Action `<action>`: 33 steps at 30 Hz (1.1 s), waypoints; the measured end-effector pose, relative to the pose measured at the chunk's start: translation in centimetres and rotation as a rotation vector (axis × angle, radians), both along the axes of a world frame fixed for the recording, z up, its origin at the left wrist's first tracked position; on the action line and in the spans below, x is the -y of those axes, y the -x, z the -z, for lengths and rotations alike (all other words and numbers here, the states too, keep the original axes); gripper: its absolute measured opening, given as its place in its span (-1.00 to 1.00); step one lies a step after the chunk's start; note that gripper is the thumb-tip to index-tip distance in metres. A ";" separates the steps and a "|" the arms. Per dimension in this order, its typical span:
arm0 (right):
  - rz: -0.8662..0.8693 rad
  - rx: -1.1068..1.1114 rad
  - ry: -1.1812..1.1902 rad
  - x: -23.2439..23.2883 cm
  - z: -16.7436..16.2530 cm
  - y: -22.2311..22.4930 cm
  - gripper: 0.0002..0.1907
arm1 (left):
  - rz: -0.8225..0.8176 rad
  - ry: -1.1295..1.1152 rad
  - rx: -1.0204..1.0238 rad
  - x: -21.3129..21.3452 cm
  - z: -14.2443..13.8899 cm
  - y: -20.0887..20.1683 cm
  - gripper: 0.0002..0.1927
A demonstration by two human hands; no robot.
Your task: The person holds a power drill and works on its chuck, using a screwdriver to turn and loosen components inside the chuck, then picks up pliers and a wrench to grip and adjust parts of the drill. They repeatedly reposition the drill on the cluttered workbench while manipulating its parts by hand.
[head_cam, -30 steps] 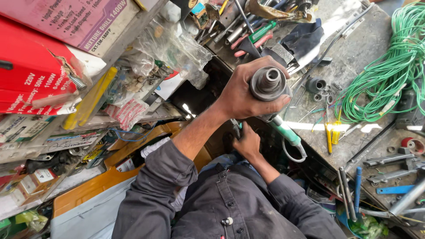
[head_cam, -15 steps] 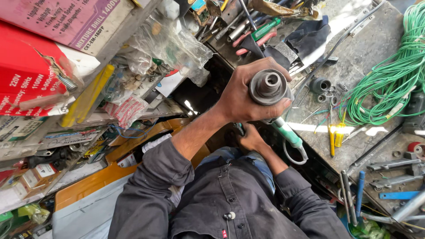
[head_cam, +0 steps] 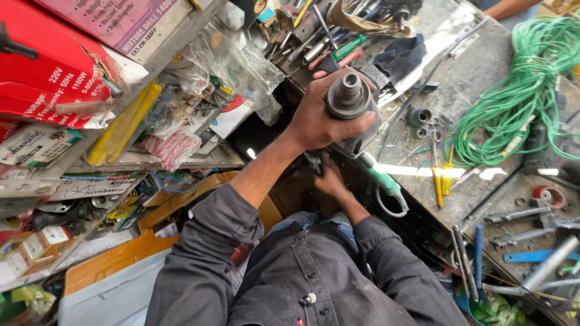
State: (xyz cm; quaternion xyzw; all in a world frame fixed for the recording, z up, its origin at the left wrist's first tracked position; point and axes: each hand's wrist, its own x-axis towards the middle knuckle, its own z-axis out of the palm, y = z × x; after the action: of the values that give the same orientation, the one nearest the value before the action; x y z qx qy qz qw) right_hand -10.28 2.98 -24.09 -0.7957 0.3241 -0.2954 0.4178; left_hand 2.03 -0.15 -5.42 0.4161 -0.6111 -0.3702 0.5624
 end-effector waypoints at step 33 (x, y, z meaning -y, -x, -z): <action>-0.084 -0.128 -0.569 12.3 -7.9 21.2 -0.56 | -0.739 0.122 0.488 -1.8 -7.7 4.7 -0.74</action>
State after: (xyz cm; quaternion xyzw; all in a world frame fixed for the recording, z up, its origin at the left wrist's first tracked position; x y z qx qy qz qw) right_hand -31.45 -9.31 -16.19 -0.6764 0.3863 -0.1240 0.6147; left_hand -2.64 1.65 2.32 0.6478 -0.5568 0.0012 0.5200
